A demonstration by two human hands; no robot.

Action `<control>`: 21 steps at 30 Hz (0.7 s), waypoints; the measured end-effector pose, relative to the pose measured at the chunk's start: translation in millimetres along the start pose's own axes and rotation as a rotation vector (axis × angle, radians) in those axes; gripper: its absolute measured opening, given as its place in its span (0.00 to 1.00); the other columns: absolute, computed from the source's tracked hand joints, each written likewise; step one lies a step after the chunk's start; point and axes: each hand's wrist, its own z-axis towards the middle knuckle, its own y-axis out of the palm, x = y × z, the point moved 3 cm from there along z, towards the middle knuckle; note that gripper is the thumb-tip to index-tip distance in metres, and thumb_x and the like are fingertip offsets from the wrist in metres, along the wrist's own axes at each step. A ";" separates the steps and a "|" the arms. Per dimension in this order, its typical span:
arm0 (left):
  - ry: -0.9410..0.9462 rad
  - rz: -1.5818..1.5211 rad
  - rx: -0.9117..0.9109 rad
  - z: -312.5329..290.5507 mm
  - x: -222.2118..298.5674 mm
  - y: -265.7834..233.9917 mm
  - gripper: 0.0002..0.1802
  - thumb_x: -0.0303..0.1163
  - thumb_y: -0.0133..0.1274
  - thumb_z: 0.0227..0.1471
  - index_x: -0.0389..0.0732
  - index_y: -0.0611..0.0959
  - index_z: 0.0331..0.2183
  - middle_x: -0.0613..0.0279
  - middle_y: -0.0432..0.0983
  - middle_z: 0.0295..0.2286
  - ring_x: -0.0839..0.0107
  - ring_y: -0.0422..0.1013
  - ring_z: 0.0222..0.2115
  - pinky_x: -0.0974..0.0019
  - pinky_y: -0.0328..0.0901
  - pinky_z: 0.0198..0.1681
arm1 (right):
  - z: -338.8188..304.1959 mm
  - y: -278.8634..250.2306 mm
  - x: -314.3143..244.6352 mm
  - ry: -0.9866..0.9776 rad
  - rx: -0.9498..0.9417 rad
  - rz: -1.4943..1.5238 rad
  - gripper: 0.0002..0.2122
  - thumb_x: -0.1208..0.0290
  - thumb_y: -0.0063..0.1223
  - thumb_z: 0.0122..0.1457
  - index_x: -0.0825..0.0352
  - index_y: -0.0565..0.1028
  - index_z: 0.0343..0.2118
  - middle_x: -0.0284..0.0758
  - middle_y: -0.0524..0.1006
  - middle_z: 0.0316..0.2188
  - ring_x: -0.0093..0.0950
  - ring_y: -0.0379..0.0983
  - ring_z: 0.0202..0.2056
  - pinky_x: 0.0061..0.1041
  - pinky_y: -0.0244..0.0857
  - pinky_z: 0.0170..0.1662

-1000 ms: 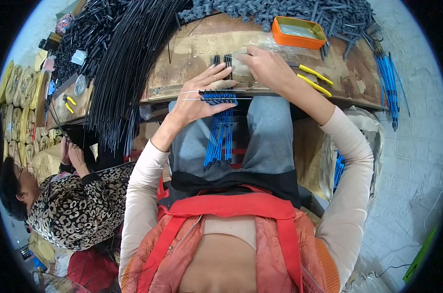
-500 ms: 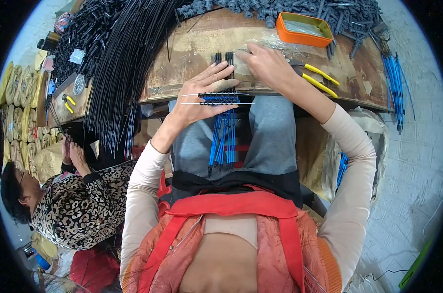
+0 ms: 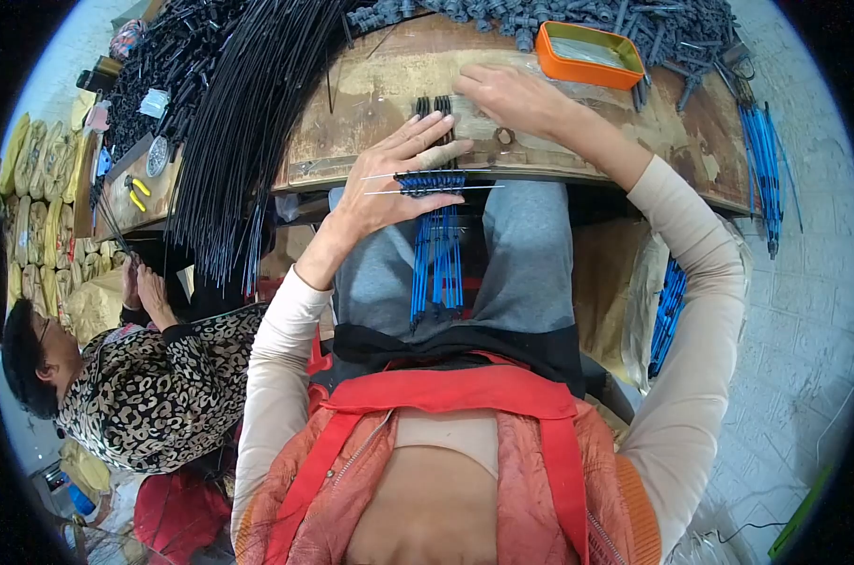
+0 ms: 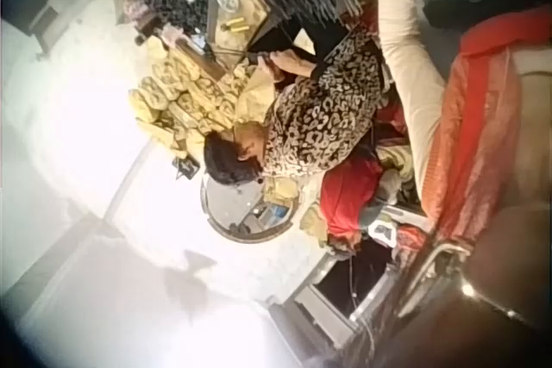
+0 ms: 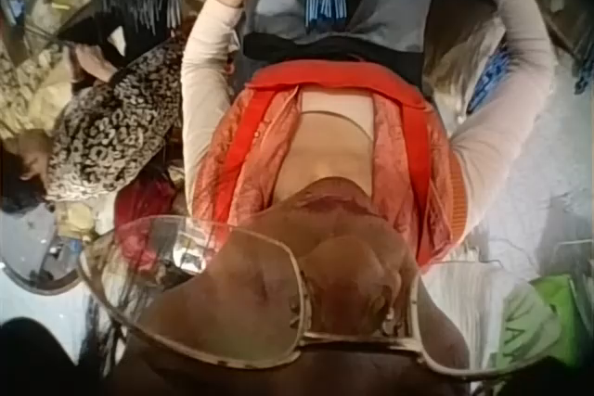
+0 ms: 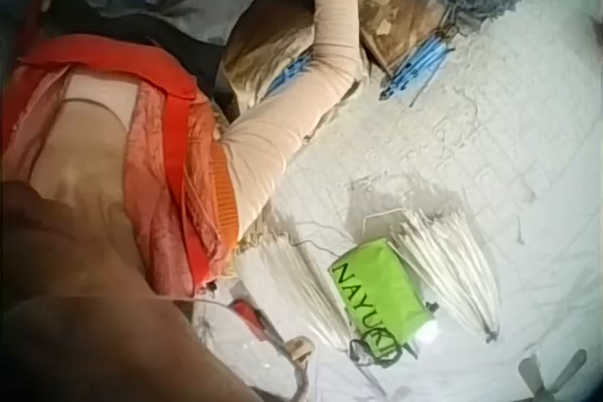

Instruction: Assembling and bundling electrical wires and components on a factory production line.

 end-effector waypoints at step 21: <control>0.092 0.050 -0.079 5.1 -6.2 2.6 0.34 0.51 0.64 0.42 0.57 0.78 0.52 0.57 0.63 0.58 0.54 0.59 0.59 0.55 0.56 0.62 | -1.7 6.7 -12.9 0.090 -0.055 -0.224 0.12 0.75 0.50 0.50 0.68 0.67 0.39 0.41 0.71 0.34 0.42 0.72 0.40 0.39 0.69 0.39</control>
